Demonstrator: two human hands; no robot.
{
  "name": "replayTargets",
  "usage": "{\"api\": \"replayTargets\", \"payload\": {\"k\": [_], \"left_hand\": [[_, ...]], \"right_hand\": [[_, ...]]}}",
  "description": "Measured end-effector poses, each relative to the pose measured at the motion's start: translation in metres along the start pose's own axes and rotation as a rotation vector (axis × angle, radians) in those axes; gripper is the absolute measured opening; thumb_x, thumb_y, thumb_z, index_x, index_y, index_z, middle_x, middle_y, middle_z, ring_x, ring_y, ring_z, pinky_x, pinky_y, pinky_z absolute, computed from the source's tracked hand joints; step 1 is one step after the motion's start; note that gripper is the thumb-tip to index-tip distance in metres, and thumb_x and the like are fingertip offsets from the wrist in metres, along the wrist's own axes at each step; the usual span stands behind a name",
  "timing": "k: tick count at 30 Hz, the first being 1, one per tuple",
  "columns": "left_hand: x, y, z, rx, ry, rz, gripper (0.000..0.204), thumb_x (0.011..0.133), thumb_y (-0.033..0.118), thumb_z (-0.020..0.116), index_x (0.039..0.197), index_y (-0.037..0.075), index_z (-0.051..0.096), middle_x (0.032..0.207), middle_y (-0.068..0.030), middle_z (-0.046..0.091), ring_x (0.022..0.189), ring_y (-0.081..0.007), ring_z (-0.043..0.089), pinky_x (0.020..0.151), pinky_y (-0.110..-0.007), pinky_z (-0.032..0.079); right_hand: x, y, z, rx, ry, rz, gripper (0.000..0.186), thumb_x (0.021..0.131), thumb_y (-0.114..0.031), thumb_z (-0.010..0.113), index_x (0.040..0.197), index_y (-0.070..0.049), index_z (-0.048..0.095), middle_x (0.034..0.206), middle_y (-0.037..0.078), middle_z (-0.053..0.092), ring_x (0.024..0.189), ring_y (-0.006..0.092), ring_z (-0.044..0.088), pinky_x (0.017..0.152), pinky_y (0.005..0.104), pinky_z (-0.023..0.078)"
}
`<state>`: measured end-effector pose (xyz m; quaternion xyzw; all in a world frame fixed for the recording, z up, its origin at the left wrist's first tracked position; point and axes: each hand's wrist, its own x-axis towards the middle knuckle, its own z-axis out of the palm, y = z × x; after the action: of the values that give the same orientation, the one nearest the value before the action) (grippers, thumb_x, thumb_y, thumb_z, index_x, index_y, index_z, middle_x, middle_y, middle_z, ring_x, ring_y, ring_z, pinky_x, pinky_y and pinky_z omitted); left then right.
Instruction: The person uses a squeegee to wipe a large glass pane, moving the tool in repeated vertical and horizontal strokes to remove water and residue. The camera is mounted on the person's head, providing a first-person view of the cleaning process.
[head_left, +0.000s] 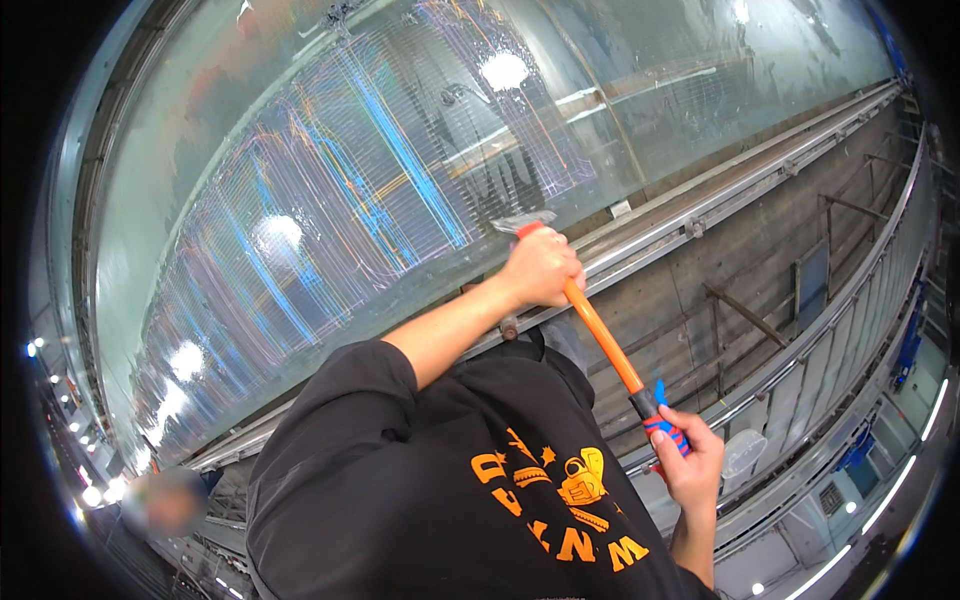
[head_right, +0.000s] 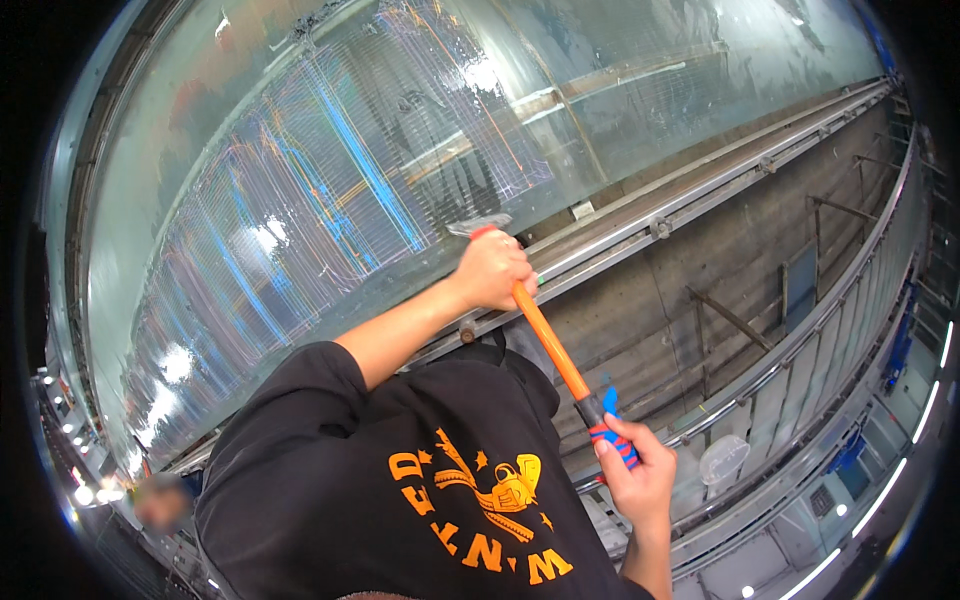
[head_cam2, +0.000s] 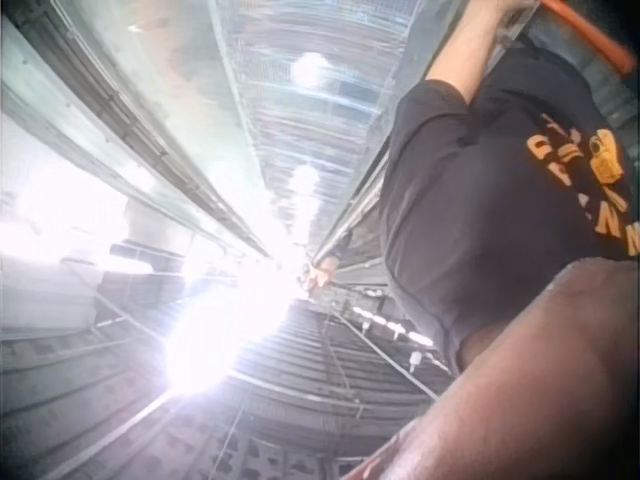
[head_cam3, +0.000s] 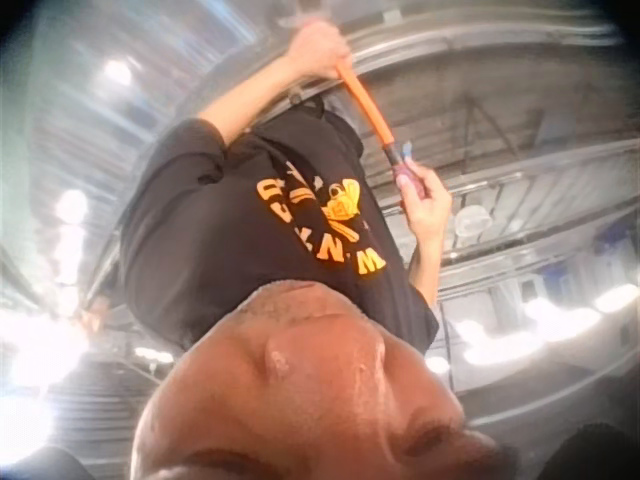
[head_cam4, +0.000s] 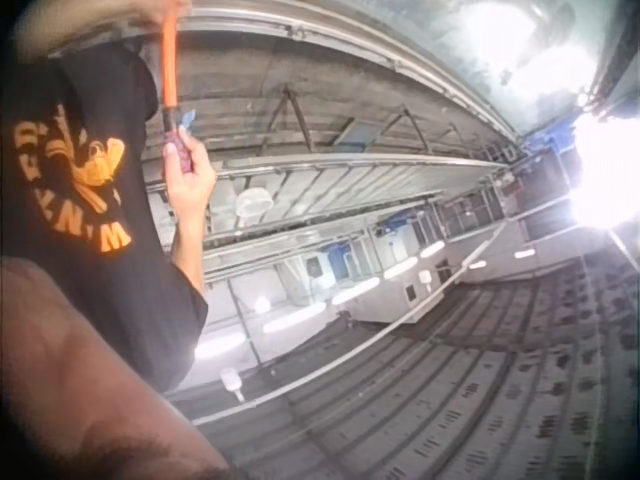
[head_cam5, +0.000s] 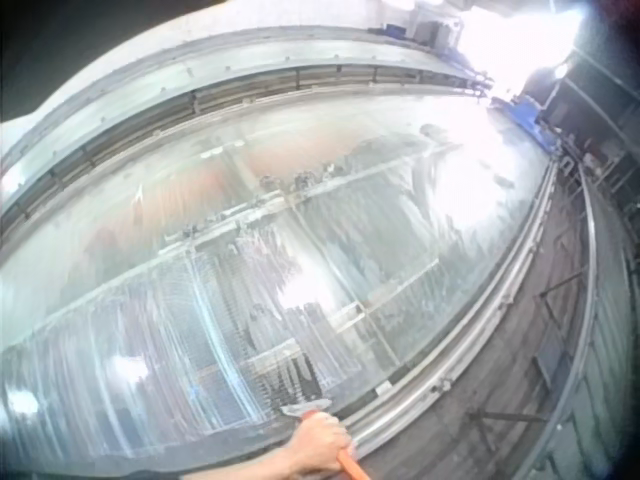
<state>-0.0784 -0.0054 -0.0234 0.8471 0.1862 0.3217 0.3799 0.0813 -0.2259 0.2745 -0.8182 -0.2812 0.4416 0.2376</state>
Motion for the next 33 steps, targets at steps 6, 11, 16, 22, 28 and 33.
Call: {"api": "replayTargets", "payload": {"k": [6,11,16,22,28,33], "left_hand": [[-0.007,-0.012,0.032,0.044,-0.033,-0.072,0.012,0.060,0.028,0.081,0.063,0.028,0.070,0.063,0.0045,0.062,0.069,-0.0216,0.062,0.069,-0.038,0.045],[0.026,-0.038,0.005,-0.002,0.100,-0.056,0.021,0.064,0.021,0.078,0.055,0.018,0.059,0.054,0.0024,0.052,0.057,-0.0230,0.055,0.058,-0.038,0.044],[0.054,-0.092,-0.045,0.069,0.010,-0.167,0.014,0.058,0.032,0.081,0.061,0.027,0.069,0.062,0.0060,0.062,0.069,-0.0213,0.062,0.069,-0.037,0.045],[0.099,-0.157,-0.112,0.014,0.167,-0.115,0.022,0.060,0.023,0.081,0.057,0.022,0.060,0.054,0.0040,0.053,0.054,-0.0221,0.054,0.058,-0.037,0.042],[0.137,-0.221,-0.169,0.207,0.213,-0.022,0.025,0.064,0.021,0.079,0.056,0.020,0.056,0.056,0.0010,0.055,0.055,-0.0237,0.058,0.056,-0.038,0.047],[0.162,-0.263,-0.213,0.254,0.215,-0.001,0.030,0.073,0.021,0.076,0.058,0.011,0.051,0.059,-0.0096,0.055,0.059,-0.0332,0.059,0.056,-0.044,0.048]], "right_hand": [[0.005,-0.004,0.001,-0.004,0.025,0.148,0.027,0.091,-0.001,0.080,0.118,0.002,0.078,0.085,0.002,0.074,0.072,0.0030,0.060,0.066,0.0232,0.050],[0.033,-0.038,-0.002,-0.062,0.009,0.125,0.028,0.089,0.002,0.077,0.117,0.005,0.075,0.087,0.007,0.077,0.074,0.0057,0.064,0.068,0.0234,0.050],[0.103,-0.111,0.008,-0.141,-0.043,0.188,0.023,0.092,0.001,0.076,0.114,0.006,0.075,0.084,0.005,0.073,0.071,0.0055,0.061,0.066,0.0232,0.048],[0.169,-0.215,0.026,-0.134,-0.171,0.175,0.029,0.102,-0.003,0.072,0.131,0.002,0.073,0.105,0.012,0.079,0.077,0.0061,0.063,0.061,0.0194,0.052],[0.222,-0.277,0.061,-0.105,-0.208,0.088,0.031,0.102,-0.004,0.075,0.132,0.002,0.072,0.109,0.015,0.079,0.092,0.0156,0.073,0.085,0.0234,0.058],[0.274,-0.302,0.092,-0.161,-0.166,-0.306,0.016,0.094,-0.004,0.073,0.106,0.007,0.075,0.074,0.006,0.069,0.069,0.0073,0.064,0.063,0.0251,0.049]]}}
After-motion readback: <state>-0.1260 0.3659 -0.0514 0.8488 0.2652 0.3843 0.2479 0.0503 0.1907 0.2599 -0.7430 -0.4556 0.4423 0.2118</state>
